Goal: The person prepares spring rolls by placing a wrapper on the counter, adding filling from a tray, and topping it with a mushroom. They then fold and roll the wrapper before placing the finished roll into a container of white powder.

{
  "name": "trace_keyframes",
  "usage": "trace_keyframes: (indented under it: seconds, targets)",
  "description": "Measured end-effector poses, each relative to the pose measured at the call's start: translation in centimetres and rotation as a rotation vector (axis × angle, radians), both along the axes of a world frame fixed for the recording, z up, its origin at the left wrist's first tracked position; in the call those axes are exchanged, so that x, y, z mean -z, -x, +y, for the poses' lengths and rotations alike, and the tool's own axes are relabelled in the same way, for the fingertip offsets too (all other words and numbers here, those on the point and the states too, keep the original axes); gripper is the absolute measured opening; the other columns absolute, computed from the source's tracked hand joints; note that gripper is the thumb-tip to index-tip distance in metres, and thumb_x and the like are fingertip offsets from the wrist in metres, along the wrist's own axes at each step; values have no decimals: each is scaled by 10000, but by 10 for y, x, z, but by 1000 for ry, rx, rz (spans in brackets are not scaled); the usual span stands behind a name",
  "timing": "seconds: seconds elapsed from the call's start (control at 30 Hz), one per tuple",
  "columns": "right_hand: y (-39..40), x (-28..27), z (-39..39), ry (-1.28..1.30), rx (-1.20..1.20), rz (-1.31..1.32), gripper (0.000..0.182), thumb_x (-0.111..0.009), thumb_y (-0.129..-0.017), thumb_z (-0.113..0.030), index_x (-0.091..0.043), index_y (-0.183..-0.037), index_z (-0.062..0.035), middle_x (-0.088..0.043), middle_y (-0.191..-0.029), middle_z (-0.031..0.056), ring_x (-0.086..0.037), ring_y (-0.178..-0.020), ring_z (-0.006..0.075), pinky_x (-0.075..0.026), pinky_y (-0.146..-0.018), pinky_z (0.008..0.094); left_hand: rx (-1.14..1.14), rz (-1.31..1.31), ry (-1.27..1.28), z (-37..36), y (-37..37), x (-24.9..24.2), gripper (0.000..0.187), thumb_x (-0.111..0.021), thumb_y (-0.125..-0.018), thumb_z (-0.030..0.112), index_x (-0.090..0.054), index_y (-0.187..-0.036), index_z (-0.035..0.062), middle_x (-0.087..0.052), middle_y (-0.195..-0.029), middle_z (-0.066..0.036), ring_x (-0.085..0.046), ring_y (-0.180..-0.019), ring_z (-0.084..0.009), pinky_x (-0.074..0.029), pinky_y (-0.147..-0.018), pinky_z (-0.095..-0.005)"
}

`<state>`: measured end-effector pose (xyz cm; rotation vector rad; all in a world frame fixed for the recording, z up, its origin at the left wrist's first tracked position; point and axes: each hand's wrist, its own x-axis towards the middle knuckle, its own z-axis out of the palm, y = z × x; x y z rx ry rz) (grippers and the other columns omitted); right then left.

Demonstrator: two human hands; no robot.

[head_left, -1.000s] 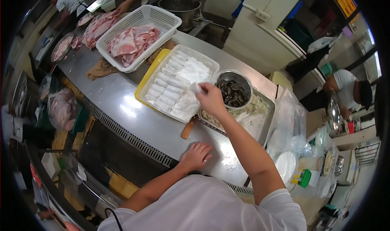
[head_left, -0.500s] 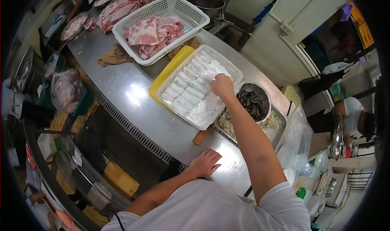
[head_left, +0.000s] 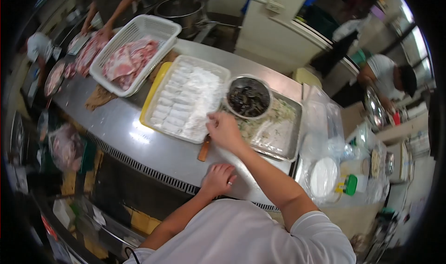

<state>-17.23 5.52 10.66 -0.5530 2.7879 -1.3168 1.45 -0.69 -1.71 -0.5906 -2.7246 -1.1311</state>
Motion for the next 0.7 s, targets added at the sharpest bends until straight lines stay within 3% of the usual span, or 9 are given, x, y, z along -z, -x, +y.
trace_keyframes:
  seconds: [0.13,0.17,0.27,0.47,0.53,0.6,0.7]
  targets:
    - [-111,21,97,-50,103,-249,307,-763,-954,-207,-817,-1176,-1,-795,-1060,214,-780,-917,342,-615,-852,437,15,-53,74,-1,0,3,396,-739,-974,274,-678,-1286,38,-680,-1340,-155,-609,-1279,-382,-445,-1113,-538]
    - [-137,30,119,-56,157,-350,296,-762,-956,-205,-822,-1171,-10,-796,-1059,211,-784,-920,339,-618,-858,436,23,-14,-14,-1,1,4,392,-761,-949,238,-682,-1279,43,-683,-1328,-156,-608,-1270,-394,-447,-1092,-546]
    - [-204,49,174,-101,324,-381,294,-766,-963,-211,-825,-1170,-11,-797,-1065,213,-785,-920,338,-623,-866,439,23,72,-4,3,1,0,381,-770,-933,202,-684,-1271,48,-687,-1317,-151,-610,-1264,-394,-446,-1089,-548]
    - [-257,52,244,-135,686,-316,281,-762,-965,-210,-829,-1152,-11,-796,-1111,229,-782,-956,369,-620,-885,452,172,45,-56,56,12,-7,379,-758,-948,137,-684,-1301,23,-694,-1309,-163,-622,-1233,-408,-470,-1083,-525]
    - [-261,58,279,-180,829,-57,233,-744,-953,-174,-826,-1114,-27,-784,-1111,238,-750,-1040,426,-600,-939,496,247,28,-106,87,10,-15,375,-755,-956,126,-680,-1306,12,-688,-1307,-186,-621,-1228,-425,-486,-1077,-522]
    - [-259,50,322,-344,951,29,266,-755,-944,-169,-799,-1166,-30,-744,-1084,225,-695,-1066,436,-559,-970,527,311,9,-130,109,3,-29,371,-748,-970,121,-673,-1311,-2,-678,-1309,-223,-615,-1229,-455,-506,-1076,-523]
    - [-266,52,405,-689,998,21,390,-682,-849,-37,-763,-1230,-24,-698,-1210,206,-625,-1119,410,-548,-963,506,405,-16,-168,123,-12,-32,371,-757,-962,105,-676,-1307,-5,-685,-1295,-230,-624,-1216,-462,-510,-1080,-524]
